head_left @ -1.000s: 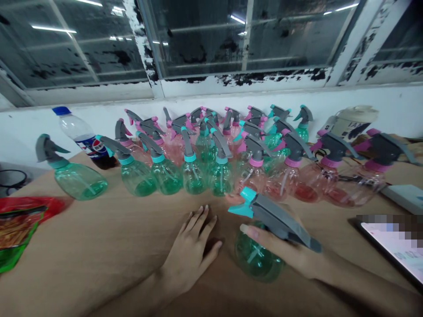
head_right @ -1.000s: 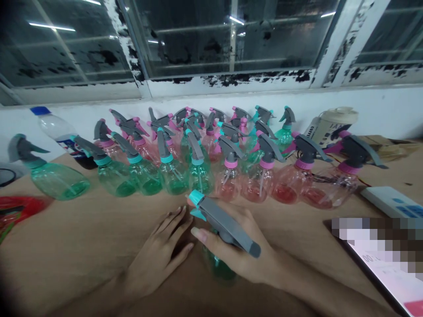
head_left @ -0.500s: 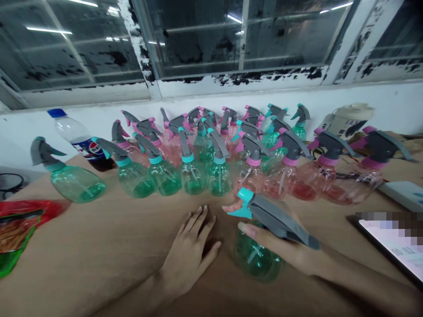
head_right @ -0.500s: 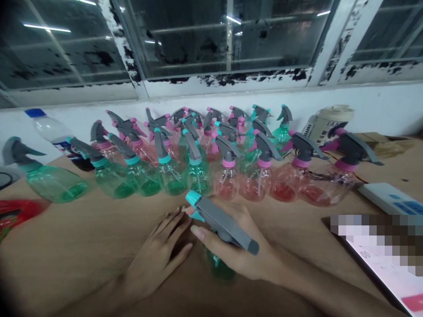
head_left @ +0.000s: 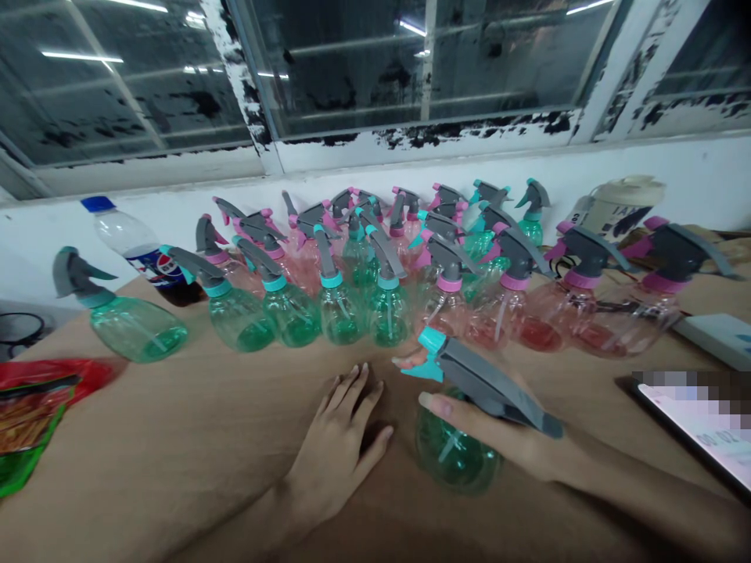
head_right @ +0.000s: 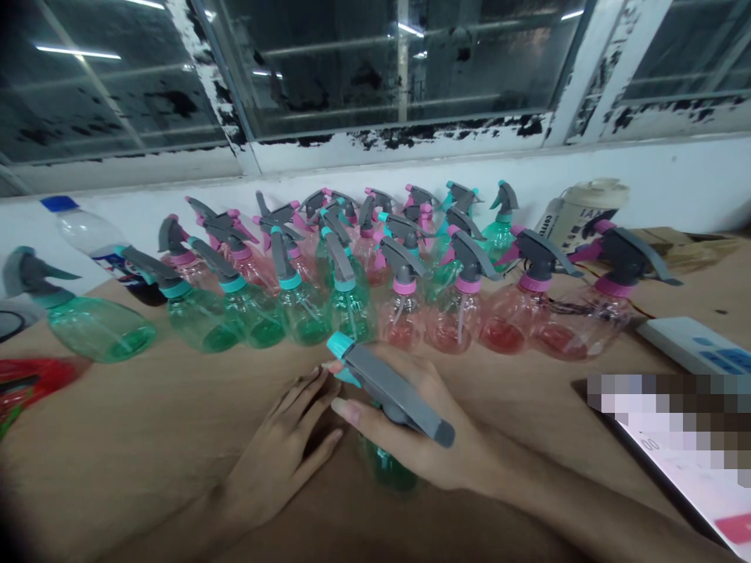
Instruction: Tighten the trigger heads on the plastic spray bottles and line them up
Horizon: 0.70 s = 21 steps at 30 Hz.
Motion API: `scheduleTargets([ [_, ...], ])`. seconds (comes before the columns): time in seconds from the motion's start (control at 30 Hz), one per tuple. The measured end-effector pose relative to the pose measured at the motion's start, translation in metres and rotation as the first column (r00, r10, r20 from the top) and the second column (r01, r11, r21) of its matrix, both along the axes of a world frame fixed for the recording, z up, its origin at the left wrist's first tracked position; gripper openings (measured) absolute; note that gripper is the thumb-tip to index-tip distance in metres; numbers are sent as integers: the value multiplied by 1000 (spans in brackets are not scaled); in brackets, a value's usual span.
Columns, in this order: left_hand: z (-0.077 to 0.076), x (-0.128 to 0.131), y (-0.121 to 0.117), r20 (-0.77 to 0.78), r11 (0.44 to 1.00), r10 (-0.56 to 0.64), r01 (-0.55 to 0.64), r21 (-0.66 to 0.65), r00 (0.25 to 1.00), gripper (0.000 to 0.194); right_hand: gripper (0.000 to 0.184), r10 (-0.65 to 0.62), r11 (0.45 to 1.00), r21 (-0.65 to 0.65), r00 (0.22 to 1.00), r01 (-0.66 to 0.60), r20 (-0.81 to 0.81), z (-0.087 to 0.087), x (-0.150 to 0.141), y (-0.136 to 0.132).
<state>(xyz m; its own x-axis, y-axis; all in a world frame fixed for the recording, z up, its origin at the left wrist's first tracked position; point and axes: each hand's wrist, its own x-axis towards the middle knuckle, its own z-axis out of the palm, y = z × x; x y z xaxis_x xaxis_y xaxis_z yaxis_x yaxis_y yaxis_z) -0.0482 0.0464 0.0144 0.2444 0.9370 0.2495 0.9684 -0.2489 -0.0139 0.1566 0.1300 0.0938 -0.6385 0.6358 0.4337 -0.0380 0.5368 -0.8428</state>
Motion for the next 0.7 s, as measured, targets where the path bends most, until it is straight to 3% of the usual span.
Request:
scheduleTargets([
  [0.1, 0, 0, 0, 9, 1000, 5, -5, -9, 1000, 48, 21, 11, 1000, 6, 1000, -11, -1, 0, 0, 0],
  [0.27, 0, 0, 0, 29, 1000, 3, -3, -6, 1000, 48, 6, -39, 997, 66, 998, 35, 57, -3, 1, -1],
  [0.37, 1, 1, 0, 28, 1000, 4, -3, -7, 1000, 47, 6, -60, 995, 83, 996, 55, 62, -2, 2, -1],
  [0.57, 2, 2, 1, 20, 1000, 7, -7, -18, 1000, 47, 30, 19, 999, -40, 997, -16, 76, 4, 3, -2],
  [0.7, 2, 2, 0, 16, 1000, 11, -11, -24, 1000, 46, 31, 27, 1000, -14, 995, -26, 93, 5, 2, 1],
])
